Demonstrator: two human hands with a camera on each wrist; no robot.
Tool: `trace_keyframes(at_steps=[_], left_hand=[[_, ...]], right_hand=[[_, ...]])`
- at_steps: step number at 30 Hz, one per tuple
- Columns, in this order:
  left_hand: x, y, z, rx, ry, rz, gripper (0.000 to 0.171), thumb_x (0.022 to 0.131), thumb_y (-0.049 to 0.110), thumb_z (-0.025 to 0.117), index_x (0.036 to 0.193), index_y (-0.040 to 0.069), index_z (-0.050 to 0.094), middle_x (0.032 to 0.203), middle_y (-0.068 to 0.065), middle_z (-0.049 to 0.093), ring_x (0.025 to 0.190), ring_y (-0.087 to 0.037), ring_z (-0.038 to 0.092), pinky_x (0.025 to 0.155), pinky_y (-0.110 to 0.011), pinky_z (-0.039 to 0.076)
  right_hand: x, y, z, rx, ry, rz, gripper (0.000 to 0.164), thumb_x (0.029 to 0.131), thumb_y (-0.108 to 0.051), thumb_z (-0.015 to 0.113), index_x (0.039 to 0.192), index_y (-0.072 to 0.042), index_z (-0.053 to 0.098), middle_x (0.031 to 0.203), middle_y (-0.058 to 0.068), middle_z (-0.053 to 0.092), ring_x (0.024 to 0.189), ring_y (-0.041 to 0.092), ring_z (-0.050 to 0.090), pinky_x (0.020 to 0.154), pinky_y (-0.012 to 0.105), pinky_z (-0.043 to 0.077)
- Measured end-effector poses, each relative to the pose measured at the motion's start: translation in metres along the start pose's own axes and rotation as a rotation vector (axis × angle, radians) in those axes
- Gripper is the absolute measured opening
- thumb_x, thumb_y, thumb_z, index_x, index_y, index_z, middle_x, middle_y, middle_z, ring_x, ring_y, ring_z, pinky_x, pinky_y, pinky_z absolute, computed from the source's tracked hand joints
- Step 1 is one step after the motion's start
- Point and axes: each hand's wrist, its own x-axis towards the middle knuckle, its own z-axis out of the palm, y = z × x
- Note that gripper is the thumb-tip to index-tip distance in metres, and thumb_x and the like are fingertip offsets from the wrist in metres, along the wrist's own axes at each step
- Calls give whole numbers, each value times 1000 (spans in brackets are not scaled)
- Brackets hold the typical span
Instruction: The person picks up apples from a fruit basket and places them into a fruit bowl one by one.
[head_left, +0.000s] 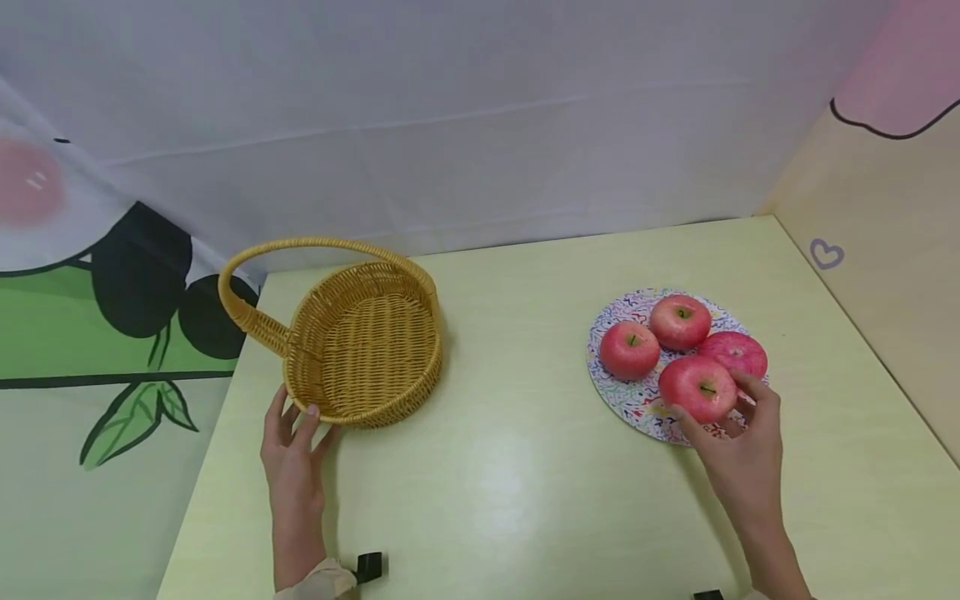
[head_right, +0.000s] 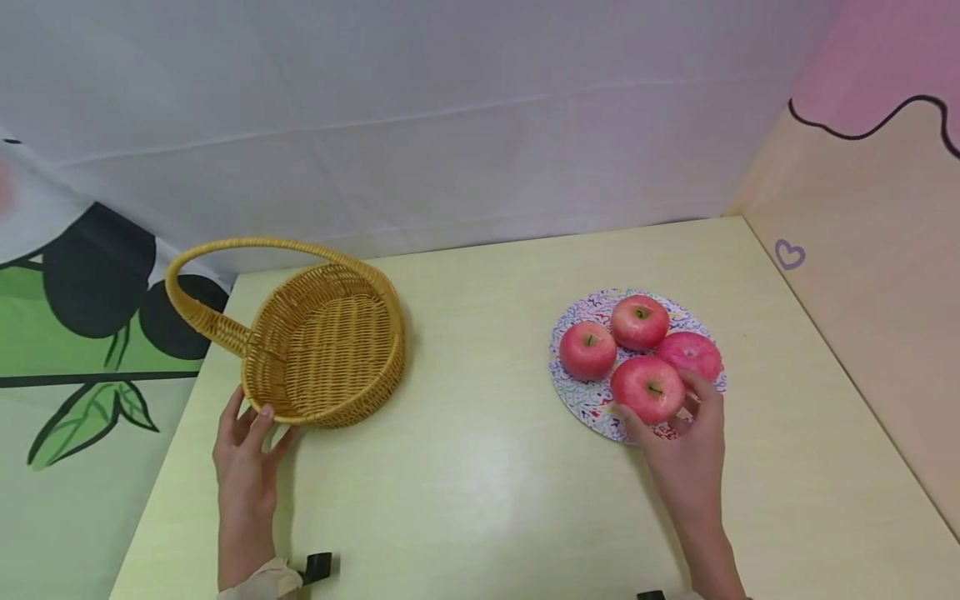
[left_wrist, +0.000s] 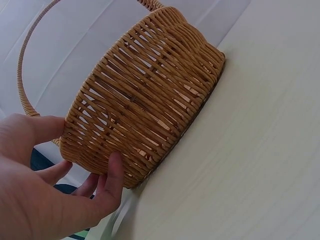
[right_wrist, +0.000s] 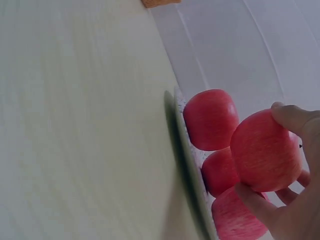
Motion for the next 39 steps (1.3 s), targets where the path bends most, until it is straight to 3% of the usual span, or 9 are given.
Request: trace_keyframes(at_steps=[5,9,15,22,39], left_hand=[[1,0,0,2,5,3,64,105,23,64,160,38,37,162,-1,36,145,-24,42,87,-22,61],[1,0,0,5,2,4,64,104,23,65,160,38,36,162,-1,35,145,-25,42,86,-22,61],[1,-1,0,-4,0,9,65,104,22,65,160,37,37,162,-2,35,144,-25,42,87,-22,62],[1,-1,0,-3,4,7,65,104,23,65,160,38,36,162,-2,35,144,-25,42,86,-22,62],[-2,-3,0,20,7,17,63,104,27,64,160,37,37,159,-2,37,137,-20,49,89,-23,62]], right_hand=[[-2,6,3,-148,15,-9,85,81,-12,90,151,-11,42,141,2,50,115,8,51,80,-2,48],[-1,10,6,-203,0,-14,85,81,-17,91,151,-10,44,142,6,52,117,13,50,79,-3,46],[0,14,9,-229,1,-30,83,81,-16,91,149,-7,45,140,10,52,116,20,52,79,-4,44],[4,18,10,-223,-33,-28,84,81,-19,92,151,-10,47,145,9,53,113,16,55,80,-3,45],[7,18,7,-263,-124,-21,91,87,-27,86,162,-14,36,156,16,48,134,41,52,80,-7,39]])
